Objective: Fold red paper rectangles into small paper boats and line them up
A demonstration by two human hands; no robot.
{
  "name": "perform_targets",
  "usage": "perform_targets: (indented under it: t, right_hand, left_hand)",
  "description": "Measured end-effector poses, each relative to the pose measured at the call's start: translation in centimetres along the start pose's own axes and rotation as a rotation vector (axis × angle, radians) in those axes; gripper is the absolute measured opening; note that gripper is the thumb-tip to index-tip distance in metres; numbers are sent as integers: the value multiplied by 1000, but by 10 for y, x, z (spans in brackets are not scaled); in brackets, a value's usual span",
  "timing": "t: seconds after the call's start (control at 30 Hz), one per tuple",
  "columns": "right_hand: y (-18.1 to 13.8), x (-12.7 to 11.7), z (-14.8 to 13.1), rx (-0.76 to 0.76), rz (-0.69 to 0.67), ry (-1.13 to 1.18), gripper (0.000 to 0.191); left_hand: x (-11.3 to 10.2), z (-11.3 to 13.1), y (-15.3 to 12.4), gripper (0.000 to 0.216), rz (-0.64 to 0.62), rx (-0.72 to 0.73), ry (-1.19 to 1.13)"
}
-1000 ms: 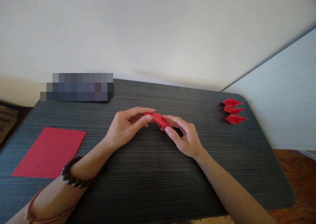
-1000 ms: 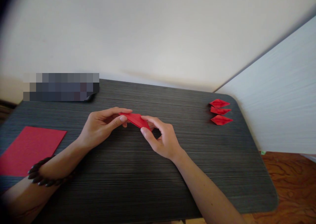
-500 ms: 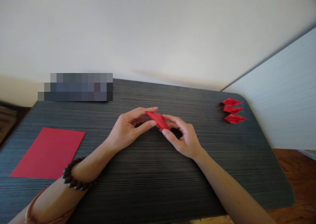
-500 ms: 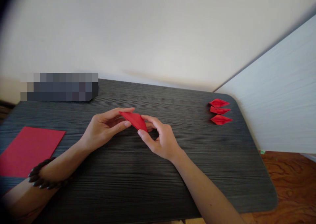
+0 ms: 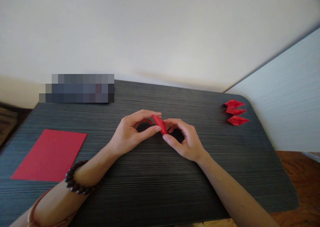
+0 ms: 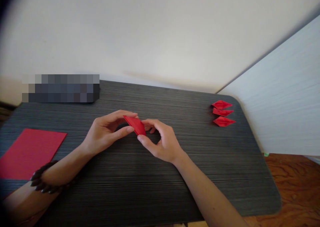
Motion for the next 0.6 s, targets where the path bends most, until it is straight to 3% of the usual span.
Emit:
perform_targets:
  t: [0.33,0.6]
  right_hand:
    - [-2,1,3,13,13,22,32]
    - [-5,5,-8,-45,89,-333,22]
  left_hand:
    - [-1,4,0,33,1,25,50]
    - [-2,5,0,33,32,31,128]
Point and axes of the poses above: each hand's wrist, its own y-axis towards the middle knuckle, its own x-axis out of the palm, z = x × y, the point moved 4 cm from there along y, towards the middle knuckle
